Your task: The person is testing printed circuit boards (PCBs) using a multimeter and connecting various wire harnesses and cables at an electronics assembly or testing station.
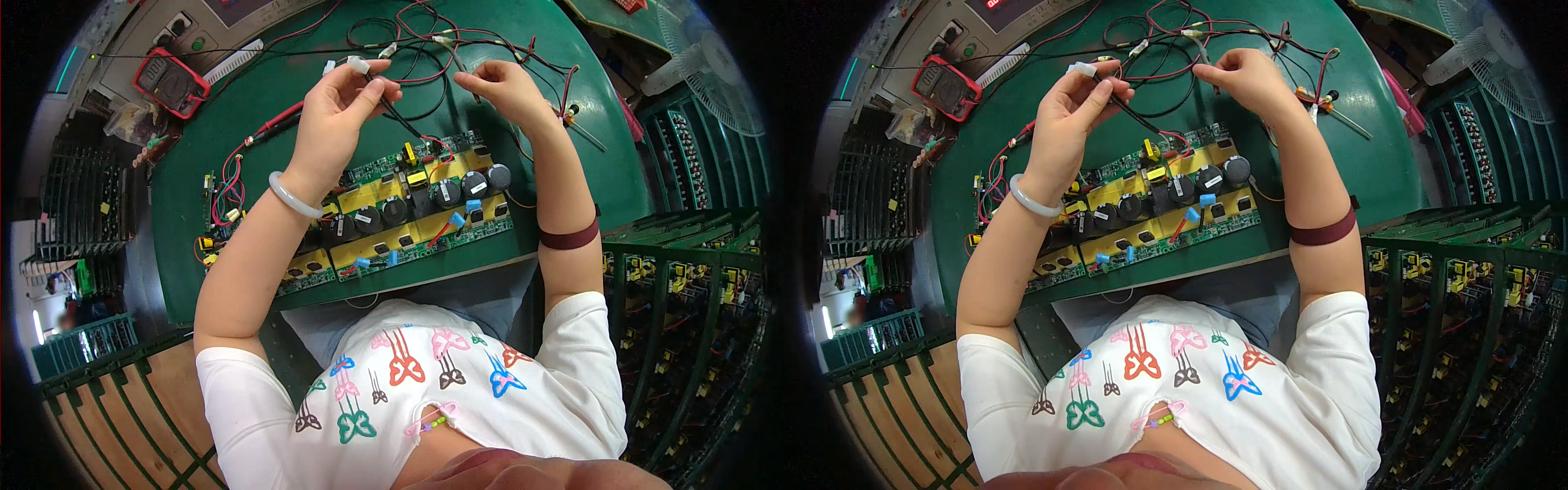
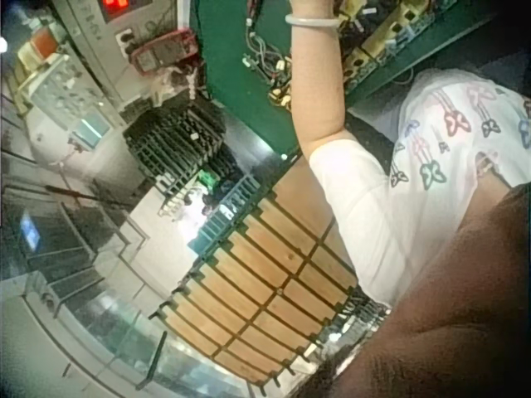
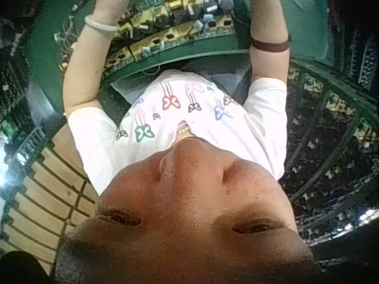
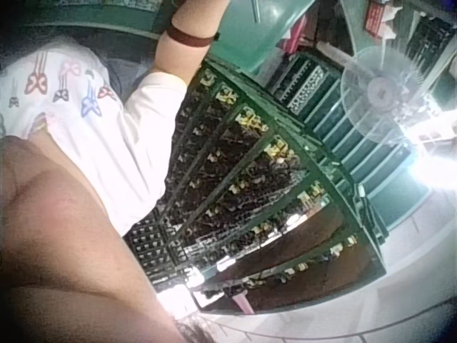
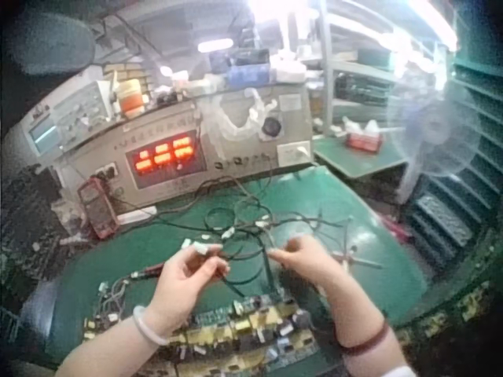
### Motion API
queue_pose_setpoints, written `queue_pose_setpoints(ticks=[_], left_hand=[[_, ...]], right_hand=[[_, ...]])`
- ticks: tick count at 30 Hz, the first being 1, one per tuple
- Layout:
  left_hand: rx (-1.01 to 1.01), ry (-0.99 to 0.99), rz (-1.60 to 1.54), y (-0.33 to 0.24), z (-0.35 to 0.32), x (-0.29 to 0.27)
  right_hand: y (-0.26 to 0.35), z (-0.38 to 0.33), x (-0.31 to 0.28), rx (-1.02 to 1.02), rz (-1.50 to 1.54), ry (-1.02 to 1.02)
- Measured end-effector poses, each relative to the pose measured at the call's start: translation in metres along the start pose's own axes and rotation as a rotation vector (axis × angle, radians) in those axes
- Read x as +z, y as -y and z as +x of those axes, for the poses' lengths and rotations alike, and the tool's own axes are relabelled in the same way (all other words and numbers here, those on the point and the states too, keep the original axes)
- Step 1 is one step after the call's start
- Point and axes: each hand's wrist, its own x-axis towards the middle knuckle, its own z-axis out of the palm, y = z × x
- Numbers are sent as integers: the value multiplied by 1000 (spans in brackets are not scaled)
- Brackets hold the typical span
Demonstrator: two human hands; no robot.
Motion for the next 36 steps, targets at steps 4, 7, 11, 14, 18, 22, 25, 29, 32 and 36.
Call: queue_pose_setpoints(ticks=[4, 7, 11, 14, 18, 22, 25, 29, 32, 36], left_hand=[[-78, 18, -43, -3, -14, -10], [-72, 153, 291, -6, -29, -29], [-172, 165, 262, -13, -50, -41], [-188, 158, 181, -8, -59, -43], [-174, 183, 156, -5, -63, -33], [-153, 205, 198, -6, -68, -27], [-84, 215, 213, 4, -70, -30], [-91, 111, 384, 9, -73, -38], [-46, 102, 554, 10, -71, -51], [-92, 143, 457, 5, -75, -56]], right_hand=[[-3, -5, 7, -101, -465, -275], [0, -8, 0, -41, -553, -345], [-4, -9, -7, -33, -638, -331], [-6, -4, -15, -128, -582, -144], [11, -14, -16, -241, -364, 207], [14, -28, -22, -63, -630, -72], [6, -44, -35, -292, -519, -106], [45, -72, -42, -270, -225, 23], [73, -91, -33, -435, -131, 297], [88, -92, -12, -490, -447, 321]])
